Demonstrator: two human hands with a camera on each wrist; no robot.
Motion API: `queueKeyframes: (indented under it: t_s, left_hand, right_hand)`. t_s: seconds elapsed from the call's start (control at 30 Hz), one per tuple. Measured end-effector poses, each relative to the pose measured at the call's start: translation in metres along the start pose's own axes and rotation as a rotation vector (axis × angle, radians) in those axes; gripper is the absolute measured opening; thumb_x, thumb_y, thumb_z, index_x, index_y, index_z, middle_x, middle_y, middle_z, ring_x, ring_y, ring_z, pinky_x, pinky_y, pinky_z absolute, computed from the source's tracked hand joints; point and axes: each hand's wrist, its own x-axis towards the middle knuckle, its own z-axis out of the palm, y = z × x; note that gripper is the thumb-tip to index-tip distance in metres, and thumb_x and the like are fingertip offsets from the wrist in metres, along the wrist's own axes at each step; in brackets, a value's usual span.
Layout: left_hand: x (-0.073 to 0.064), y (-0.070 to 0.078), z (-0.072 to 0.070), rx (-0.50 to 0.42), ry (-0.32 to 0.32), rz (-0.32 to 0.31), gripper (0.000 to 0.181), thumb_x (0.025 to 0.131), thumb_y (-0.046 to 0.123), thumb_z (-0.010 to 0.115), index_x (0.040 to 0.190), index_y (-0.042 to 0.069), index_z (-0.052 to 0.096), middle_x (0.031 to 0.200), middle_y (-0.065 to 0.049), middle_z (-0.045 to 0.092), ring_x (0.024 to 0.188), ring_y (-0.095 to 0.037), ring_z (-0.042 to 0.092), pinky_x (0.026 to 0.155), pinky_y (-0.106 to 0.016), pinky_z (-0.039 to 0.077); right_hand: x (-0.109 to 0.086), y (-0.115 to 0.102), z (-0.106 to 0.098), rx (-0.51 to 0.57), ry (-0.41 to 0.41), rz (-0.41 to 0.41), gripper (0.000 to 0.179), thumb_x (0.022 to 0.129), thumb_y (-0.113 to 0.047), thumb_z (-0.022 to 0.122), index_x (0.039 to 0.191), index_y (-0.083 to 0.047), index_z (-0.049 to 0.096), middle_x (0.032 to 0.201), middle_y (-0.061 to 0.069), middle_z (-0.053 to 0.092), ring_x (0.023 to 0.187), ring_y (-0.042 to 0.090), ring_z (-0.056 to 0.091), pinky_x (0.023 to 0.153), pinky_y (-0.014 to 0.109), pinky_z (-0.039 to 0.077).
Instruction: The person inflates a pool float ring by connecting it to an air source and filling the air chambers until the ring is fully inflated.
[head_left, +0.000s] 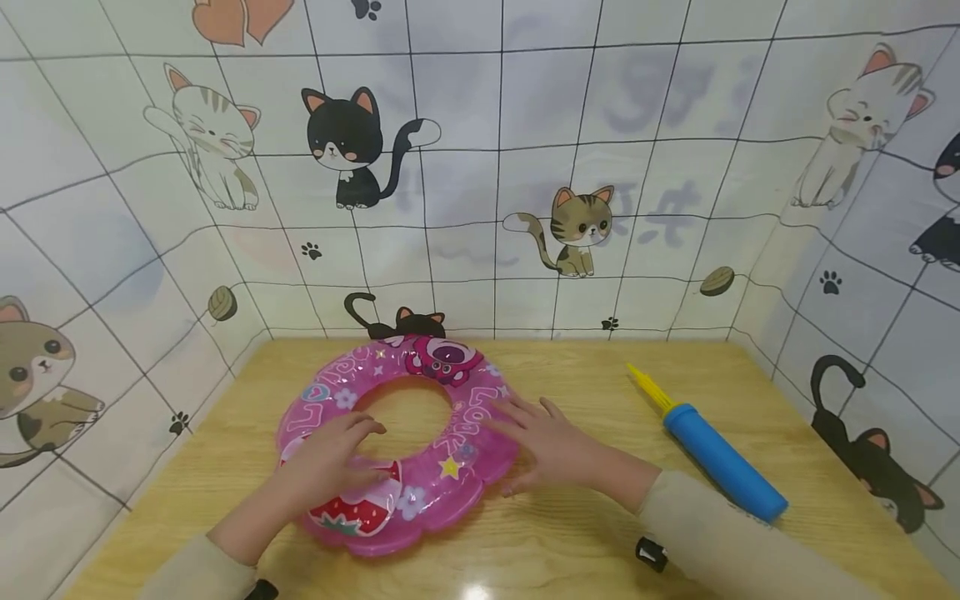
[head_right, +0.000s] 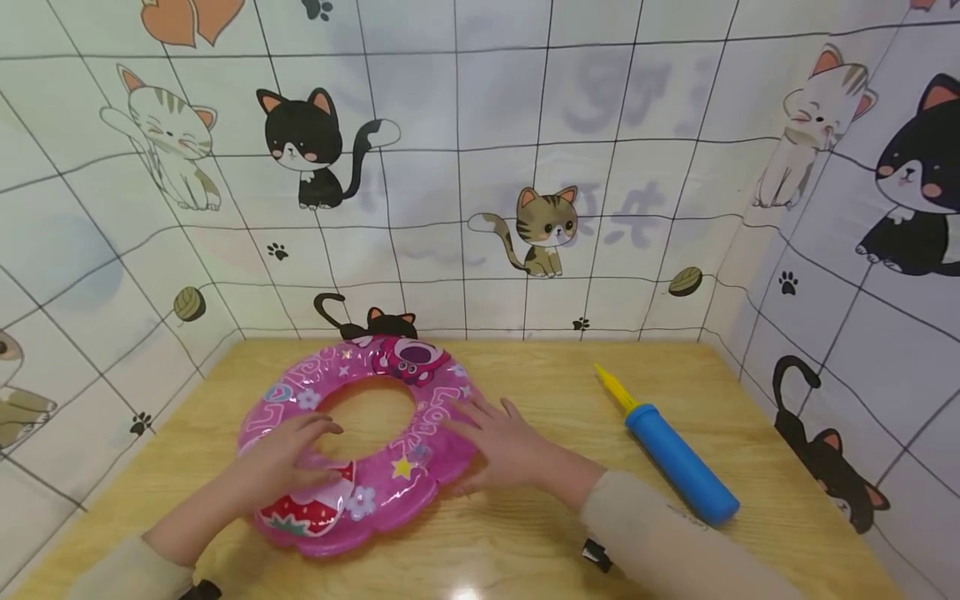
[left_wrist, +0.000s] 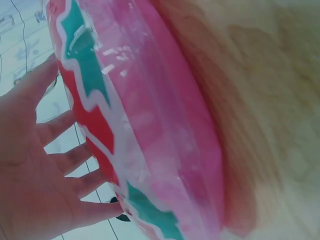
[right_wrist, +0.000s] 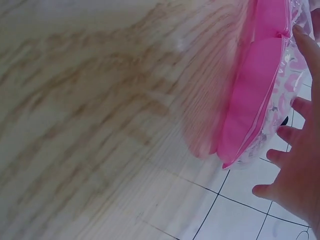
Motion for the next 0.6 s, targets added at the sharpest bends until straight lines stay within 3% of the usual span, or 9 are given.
queueKeyframes:
  t_s: [0.1,0.3,0.6]
  left_hand:
    - [-0.006,-0.006,-0.001,-0.016,-0.036,-0.04,0.055,0.077,0.041,0.082,0.119,0.011,0.063,0.122,-0.008,0.061,0.115,-0.034,0.056,0.099,-0.055,0.043]
    - [-0.006,-0.001,0.01,-0.05,-0.135,-0.12,0.048,0.081,0.048,0.075,0.117,0.018,0.065,0.122,-0.003,0.062,0.121,-0.031,0.053,0.102,-0.071,0.023]
    - [0.014,0.017,0.025,-0.02,-0.154,-0.029,0.038,0.086,0.048,0.07,0.112,0.02,0.067,0.118,0.0,0.063,0.122,-0.028,0.051,0.103,-0.073,0.017]
  right_hand:
    - [-0.002,0.001,0.003,0.001,-0.026,-0.001,0.098,0.076,-0.067,0.069,0.154,-0.023,0.029,0.161,0.007,0.015,0.146,0.037,0.009,0.109,0.069,0.008]
    - [-0.017,0.011,0.008,0.02,-0.07,0.039,0.098,0.076,-0.066,0.07,0.154,-0.027,0.027,0.162,0.002,0.013,0.147,0.035,0.01,0.11,0.068,0.005]
    - [-0.046,0.024,0.001,0.053,-0.071,0.121,0.094,0.077,-0.063,0.071,0.153,-0.024,0.032,0.161,0.006,0.019,0.145,0.039,0.015,0.109,0.069,0.008]
